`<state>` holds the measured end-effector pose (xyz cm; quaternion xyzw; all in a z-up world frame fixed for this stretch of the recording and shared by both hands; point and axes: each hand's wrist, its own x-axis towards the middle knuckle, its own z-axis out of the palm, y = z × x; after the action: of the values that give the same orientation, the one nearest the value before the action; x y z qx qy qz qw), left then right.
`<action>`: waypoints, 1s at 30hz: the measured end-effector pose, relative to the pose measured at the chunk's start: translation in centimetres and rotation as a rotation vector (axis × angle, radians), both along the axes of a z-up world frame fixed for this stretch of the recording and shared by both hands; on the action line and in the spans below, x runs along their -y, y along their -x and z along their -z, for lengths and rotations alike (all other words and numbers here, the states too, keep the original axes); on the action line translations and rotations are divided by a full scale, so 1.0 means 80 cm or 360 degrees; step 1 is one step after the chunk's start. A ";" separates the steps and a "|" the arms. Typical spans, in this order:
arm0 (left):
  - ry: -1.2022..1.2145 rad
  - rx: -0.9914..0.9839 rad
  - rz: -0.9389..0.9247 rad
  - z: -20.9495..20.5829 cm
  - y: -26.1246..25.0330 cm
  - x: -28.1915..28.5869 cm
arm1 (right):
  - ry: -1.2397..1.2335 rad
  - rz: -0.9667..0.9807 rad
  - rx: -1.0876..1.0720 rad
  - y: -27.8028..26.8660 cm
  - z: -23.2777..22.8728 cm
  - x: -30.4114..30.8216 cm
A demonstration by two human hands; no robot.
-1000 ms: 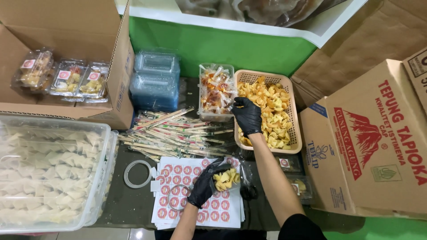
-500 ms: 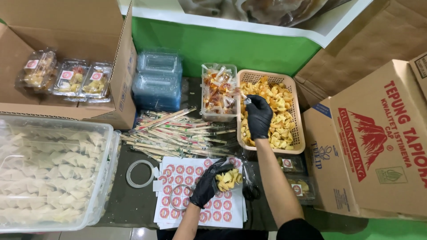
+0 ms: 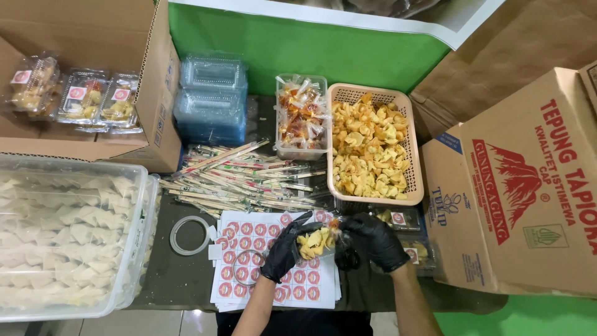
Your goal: Packing small fried pastries into plastic bags and sealing them with adhesive stickers.
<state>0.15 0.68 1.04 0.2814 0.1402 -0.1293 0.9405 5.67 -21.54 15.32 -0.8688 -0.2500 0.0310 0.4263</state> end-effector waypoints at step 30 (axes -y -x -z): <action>-0.0320 0.0838 0.0194 -0.005 0.006 -0.012 | -0.0442 0.0725 -0.0573 0.047 0.018 -0.008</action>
<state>-0.34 1.62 1.46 0.4050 -0.1139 -0.0936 0.9023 1.88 -20.89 13.87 -0.8165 0.0286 0.0537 0.5741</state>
